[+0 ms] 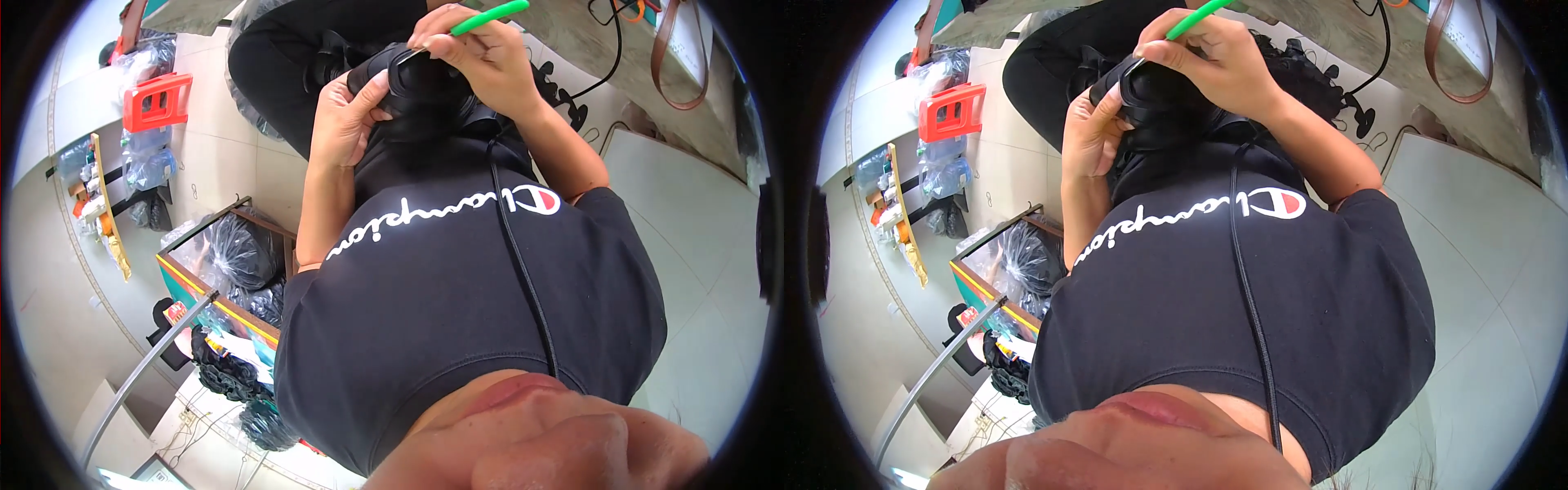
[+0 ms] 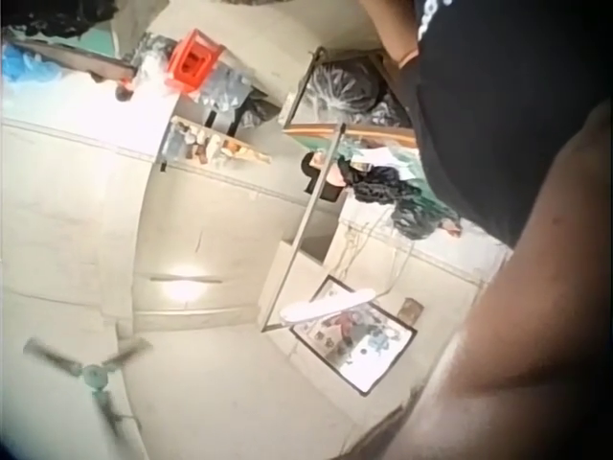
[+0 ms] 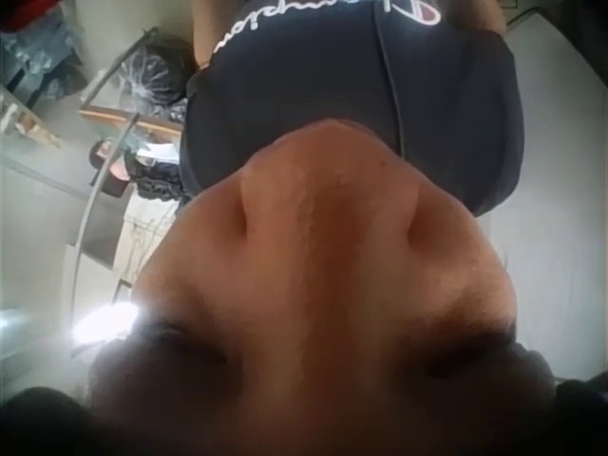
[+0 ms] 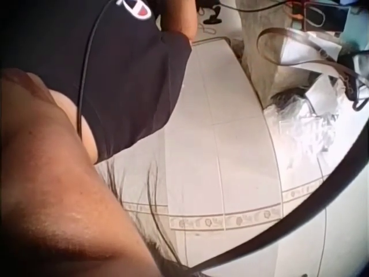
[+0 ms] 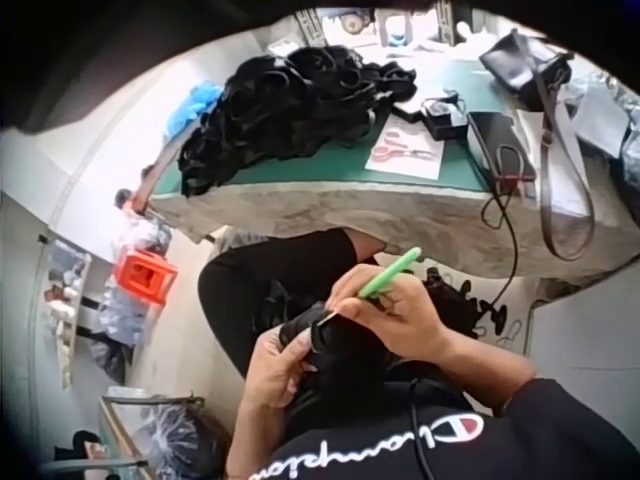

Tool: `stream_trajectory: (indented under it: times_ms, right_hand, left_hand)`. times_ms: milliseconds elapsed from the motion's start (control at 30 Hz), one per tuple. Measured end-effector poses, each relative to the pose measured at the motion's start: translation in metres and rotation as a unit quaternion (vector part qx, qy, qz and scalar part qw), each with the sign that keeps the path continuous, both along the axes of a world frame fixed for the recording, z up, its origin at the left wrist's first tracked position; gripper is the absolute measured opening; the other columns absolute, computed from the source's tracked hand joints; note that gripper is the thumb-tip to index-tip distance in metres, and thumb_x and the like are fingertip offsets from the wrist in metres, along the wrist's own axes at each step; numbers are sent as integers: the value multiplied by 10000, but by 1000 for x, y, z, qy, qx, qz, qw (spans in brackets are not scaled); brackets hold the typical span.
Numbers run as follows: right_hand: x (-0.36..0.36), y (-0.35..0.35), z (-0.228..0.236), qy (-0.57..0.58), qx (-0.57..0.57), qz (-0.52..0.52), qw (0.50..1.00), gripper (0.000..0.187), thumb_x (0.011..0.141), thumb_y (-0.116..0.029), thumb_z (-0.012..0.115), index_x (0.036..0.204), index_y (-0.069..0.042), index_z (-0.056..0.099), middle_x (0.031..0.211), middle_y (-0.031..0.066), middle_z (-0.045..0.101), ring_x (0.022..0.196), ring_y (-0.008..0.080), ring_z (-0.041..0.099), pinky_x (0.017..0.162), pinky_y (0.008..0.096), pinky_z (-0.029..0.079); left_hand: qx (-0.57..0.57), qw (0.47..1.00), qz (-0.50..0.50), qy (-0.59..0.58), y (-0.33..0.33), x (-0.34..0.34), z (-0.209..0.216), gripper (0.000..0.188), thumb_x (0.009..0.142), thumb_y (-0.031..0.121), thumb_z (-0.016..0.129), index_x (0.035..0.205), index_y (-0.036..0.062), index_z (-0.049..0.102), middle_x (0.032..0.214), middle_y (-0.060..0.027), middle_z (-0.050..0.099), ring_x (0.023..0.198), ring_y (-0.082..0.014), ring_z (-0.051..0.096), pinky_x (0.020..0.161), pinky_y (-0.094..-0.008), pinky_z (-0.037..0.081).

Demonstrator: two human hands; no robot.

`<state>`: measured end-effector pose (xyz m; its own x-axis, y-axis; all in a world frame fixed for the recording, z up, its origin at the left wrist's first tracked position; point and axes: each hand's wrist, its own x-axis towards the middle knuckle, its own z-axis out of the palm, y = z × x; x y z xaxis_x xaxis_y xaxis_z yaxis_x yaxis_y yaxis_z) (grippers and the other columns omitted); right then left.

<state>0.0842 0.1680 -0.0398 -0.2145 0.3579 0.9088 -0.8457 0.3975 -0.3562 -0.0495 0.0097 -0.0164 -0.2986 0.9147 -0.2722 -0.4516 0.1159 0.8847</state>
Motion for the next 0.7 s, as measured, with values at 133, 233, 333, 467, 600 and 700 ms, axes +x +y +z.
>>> stream_trajectory:
  times_ms: [133, 233, 333, 467, 600, 700]
  right_hand:
    - [21, -19, 28, -301, -193, 9, 934, 65, 903, -44, 632, 887, 19, 637, 875, 103, 646, 787, 192, 615, 722, 289, 482]
    - [17, -24, 15, -285, -187, -22, 940, 61, 890, -12, 604, 910, -2, 661, 821, 80, 674, 775, 169, 655, 700, 256, 507]
    - [15, -20, 9, -259, -109, -100, 954, 103, 888, -50, 593, 926, -15, 682, 761, 73, 690, 749, 156, 682, 670, 238, 523]
    - [13, -14, 28, -227, 57, -265, 936, 36, 875, -22, 646, 878, 13, 637, 854, 139, 667, 773, 239, 652, 670, 312, 495]
    - [-20, 24, -14, 128, -149, -235, 952, 7, 851, 4, 648, 853, -1, 643, 830, 138, 670, 752, 270, 658, 679, 318, 512]
    - [31, 45, -25, -159, -153, -424, 879, 9, 858, 2, 643, 849, 2, 644, 820, 136, 667, 738, 261, 654, 688, 321, 516]
  left_hand:
    - [-2, 1000, 2, 15, -2, 4, 5, 223, 906, 124, 658, 1046, -48, 633, 880, -81, 693, 705, -107, 670, 591, -204, 555]
    - [-3, 1000, -9, 11, -2, 4, 4, 214, 904, 127, 662, 1032, -42, 635, 868, -79, 690, 691, -103, 664, 588, -204, 552]
    - [-10, 1000, -6, 16, -2, 3, 2, 210, 898, 131, 670, 1019, -38, 637, 863, -75, 689, 690, -100, 662, 586, -202, 550]
    - [-26, 999, -12, 31, -6, 0, 2, 210, 895, 133, 675, 1015, -36, 637, 863, -70, 690, 695, -100, 663, 576, -200, 547]
    - [2, 991, 118, 66, -4, -2, 8, 205, 904, 139, 660, 1030, -21, 635, 901, -80, 699, 723, -135, 684, 572, -225, 567]
    - [63, 970, 233, 38, -12, -32, 5, 180, 938, 133, 605, 1055, -2, 623, 956, -98, 702, 757, -177, 699, 588, -266, 587]
